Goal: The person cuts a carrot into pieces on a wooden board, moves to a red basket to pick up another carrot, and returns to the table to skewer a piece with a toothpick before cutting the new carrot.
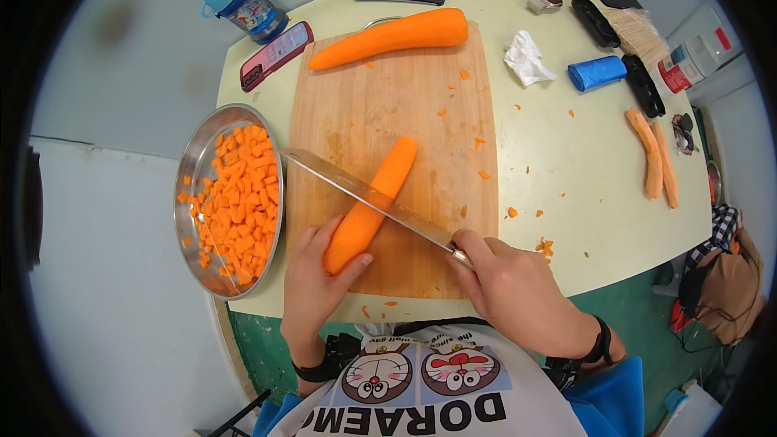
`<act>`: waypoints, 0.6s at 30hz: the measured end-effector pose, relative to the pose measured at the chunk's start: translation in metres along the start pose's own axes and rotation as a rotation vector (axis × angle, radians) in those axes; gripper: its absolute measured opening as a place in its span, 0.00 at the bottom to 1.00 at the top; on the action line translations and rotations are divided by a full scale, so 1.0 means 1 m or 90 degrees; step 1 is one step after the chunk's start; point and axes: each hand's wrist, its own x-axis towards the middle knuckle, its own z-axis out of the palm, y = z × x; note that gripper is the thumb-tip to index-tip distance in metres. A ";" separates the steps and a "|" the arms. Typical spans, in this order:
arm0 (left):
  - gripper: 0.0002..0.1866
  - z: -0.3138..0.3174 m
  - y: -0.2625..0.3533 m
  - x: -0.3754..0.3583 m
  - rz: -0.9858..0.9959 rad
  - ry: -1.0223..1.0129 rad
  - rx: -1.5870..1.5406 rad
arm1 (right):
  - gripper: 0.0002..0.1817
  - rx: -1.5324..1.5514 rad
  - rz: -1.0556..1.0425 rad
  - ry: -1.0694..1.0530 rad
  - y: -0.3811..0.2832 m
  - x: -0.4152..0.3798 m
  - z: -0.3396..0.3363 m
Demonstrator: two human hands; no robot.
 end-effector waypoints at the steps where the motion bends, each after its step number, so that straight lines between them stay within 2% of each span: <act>1: 0.29 0.000 -0.001 0.000 0.010 0.006 0.000 | 0.07 -0.005 0.003 0.006 0.000 0.000 0.000; 18: 0.29 0.000 0.000 0.001 0.028 0.008 0.006 | 0.06 -0.053 0.017 -0.009 -0.005 0.001 -0.002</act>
